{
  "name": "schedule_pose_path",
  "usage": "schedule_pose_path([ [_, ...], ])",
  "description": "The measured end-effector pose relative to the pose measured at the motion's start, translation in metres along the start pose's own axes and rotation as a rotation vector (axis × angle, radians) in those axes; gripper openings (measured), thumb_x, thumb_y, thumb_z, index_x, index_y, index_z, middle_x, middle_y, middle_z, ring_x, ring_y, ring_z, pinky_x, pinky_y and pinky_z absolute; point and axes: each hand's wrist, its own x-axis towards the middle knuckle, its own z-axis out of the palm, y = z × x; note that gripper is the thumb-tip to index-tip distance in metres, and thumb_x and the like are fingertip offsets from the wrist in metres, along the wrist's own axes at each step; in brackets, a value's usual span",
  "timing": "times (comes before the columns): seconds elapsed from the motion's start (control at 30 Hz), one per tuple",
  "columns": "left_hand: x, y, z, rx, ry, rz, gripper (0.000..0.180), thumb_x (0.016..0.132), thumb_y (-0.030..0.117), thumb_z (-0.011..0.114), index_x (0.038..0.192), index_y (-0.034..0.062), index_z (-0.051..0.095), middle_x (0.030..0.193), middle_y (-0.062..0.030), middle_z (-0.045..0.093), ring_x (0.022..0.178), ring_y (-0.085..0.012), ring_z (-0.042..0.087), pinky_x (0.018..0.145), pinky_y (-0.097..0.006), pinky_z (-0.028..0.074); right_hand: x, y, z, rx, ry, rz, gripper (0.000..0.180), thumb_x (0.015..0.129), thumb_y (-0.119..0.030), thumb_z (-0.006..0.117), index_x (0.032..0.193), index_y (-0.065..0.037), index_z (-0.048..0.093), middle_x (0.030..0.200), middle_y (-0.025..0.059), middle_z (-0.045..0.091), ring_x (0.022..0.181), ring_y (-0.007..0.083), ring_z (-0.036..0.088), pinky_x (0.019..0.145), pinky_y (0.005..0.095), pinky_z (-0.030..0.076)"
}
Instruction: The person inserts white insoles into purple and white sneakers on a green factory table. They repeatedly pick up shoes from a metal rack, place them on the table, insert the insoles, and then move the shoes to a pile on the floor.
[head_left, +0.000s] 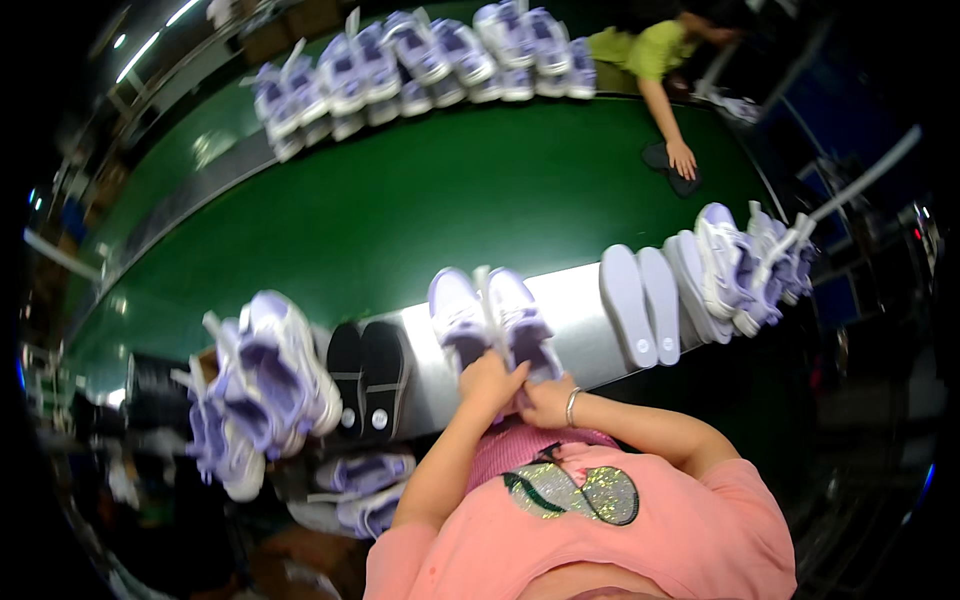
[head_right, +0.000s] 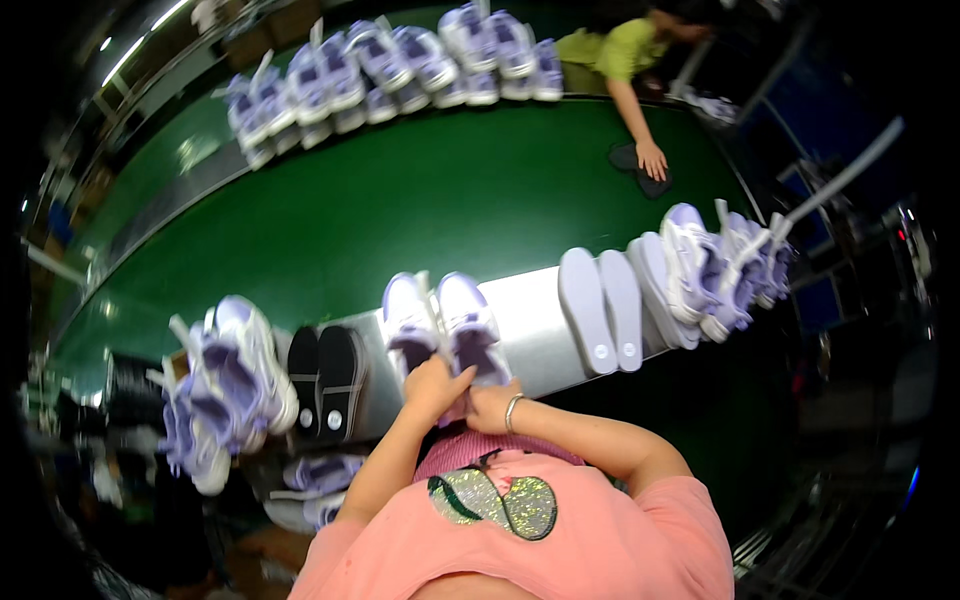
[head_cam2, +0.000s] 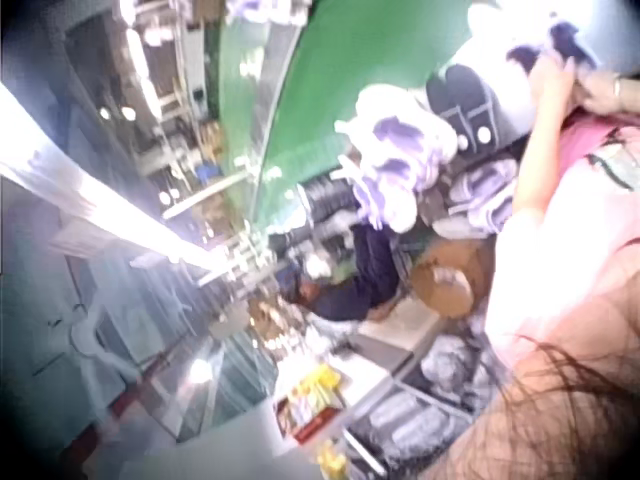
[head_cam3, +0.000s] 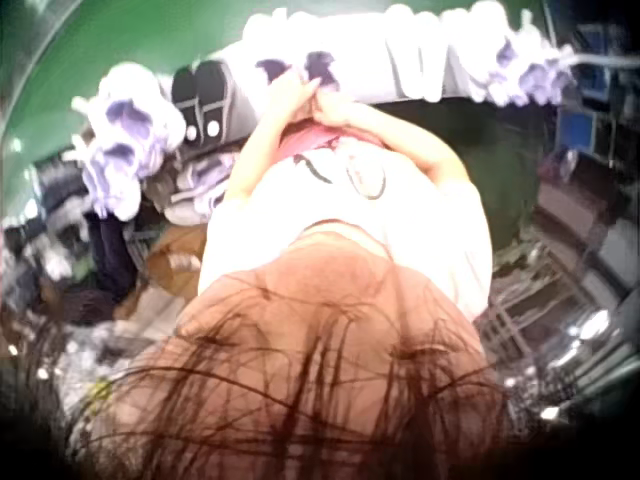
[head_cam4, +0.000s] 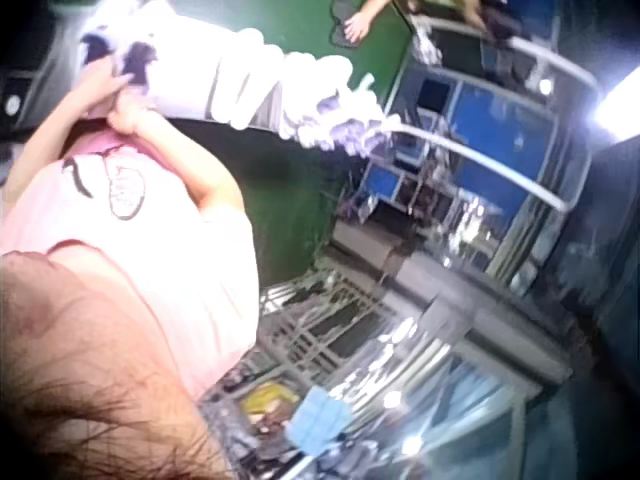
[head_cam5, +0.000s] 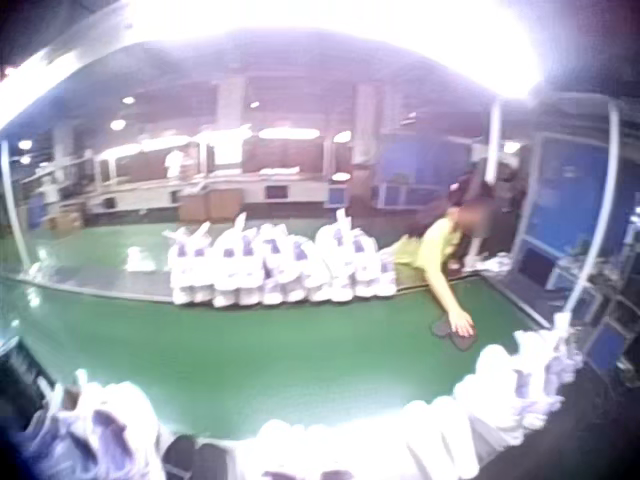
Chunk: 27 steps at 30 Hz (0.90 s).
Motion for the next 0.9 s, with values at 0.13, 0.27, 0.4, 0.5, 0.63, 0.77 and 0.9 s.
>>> schedule_pose_path([
  [0.13, 0.001, 0.011, -0.003, 0.009, 0.026, -0.002, 0.041, 0.07, 0.037, 0.051, 0.081, -0.0031, 0.055, 0.073, -0.024, 0.057, 0.072, -0.0376, 0.056, 0.066, -0.044, 0.044, -0.02, 0.018, 0.007, 0.088, 0.437, -0.225, 0.041, 0.074, -0.037, 0.05, 0.102, -0.006, 0.049, 0.092, 0.0109, 0.057, 0.089, 0.0273, 0.053, 0.08, 0.049, 0.031],
  [0.27, -0.006, 0.005, -0.002, -0.104, 0.102, 0.01, 0.037, 0.071, 0.031, 0.054, 0.092, 0.0014, 0.057, 0.081, -0.0229, 0.058, 0.078, -0.0364, 0.056, 0.069, -0.041, 0.042, -0.053, 0.031, 0.0, 0.227, 0.866, -0.357, 0.029, 0.074, -0.026, 0.054, 0.095, -0.007, 0.053, 0.094, 0.0086, 0.054, 0.094, 0.0244, 0.048, 0.082, 0.0364, 0.034],
  [0.4, -0.02, 0.044, -0.01, -0.546, 0.097, 0.282, 0.024, 0.075, 0.01, 0.051, 0.091, -0.0079, 0.052, 0.081, -0.0122, 0.058, 0.072, -0.0158, 0.052, 0.066, -0.029, 0.042, -0.093, 0.038, 0.003, 0.313, 1.187, -0.441, 0.032, 0.073, -0.023, 0.056, 0.099, -0.005, 0.051, 0.106, 0.0116, 0.046, 0.097, 0.0274, 0.045, 0.082, 0.0371, 0.036],
  [0.5, -0.031, 0.083, -0.009, -0.589, 0.094, 0.485, 0.024, 0.076, 0.007, 0.05, 0.094, -0.0099, 0.049, 0.085, -0.0138, 0.056, 0.074, -0.0166, 0.052, 0.067, -0.028, 0.043, -0.13, 0.049, 0.017, 0.362, 1.453, -0.429, 0.036, 0.074, -0.023, 0.057, 0.103, -0.004, 0.048, 0.11, 0.0149, 0.043, 0.098, 0.0295, 0.044, 0.082, 0.0373, 0.035],
  [0.63, -0.059, 0.158, 0.008, -0.349, 0.069, 0.82, 0.024, 0.078, 0.008, 0.05, 0.092, -0.0109, 0.051, 0.081, -0.0176, 0.058, 0.07, -0.0182, 0.054, 0.06, -0.03, 0.044, -0.192, 0.074, 0.064, 0.319, 1.709, -0.223, 0.041, 0.073, -0.022, 0.059, 0.108, -0.005, 0.045, 0.115, 0.0173, 0.038, 0.104, 0.0321, 0.041, 0.083, 0.0405, 0.034],
  [0.77, -0.097, 0.236, 0.058, -0.032, -0.164, 1.103, 0.023, 0.078, 0.012, 0.053, 0.088, -0.0089, 0.053, 0.069, -0.0149, 0.059, 0.059, -0.0181, 0.056, 0.053, -0.03, 0.044, -0.24, 0.093, 0.135, 0.362, 1.945, 0.06, 0.043, 0.073, -0.024, 0.058, 0.107, -0.004, 0.044, 0.113, 0.0189, 0.039, 0.1, 0.0334, 0.042, 0.082, 0.0422, 0.035],
  [0.9, -0.147, 0.298, 0.134, 0.206, -0.55, 1.129, 0.018, 0.077, 0.01, 0.055, 0.089, -0.0039, 0.052, 0.068, -0.0094, 0.059, 0.055, -0.0122, 0.054, 0.048, -0.025, 0.042, -0.289, 0.086, 0.208, 0.531, 2.091, 0.496, 0.041, 0.073, -0.022, 0.058, 0.106, -0.002, 0.043, 0.11, 0.0199, 0.039, 0.099, 0.0337, 0.042, 0.083, 0.0406, 0.036],
])
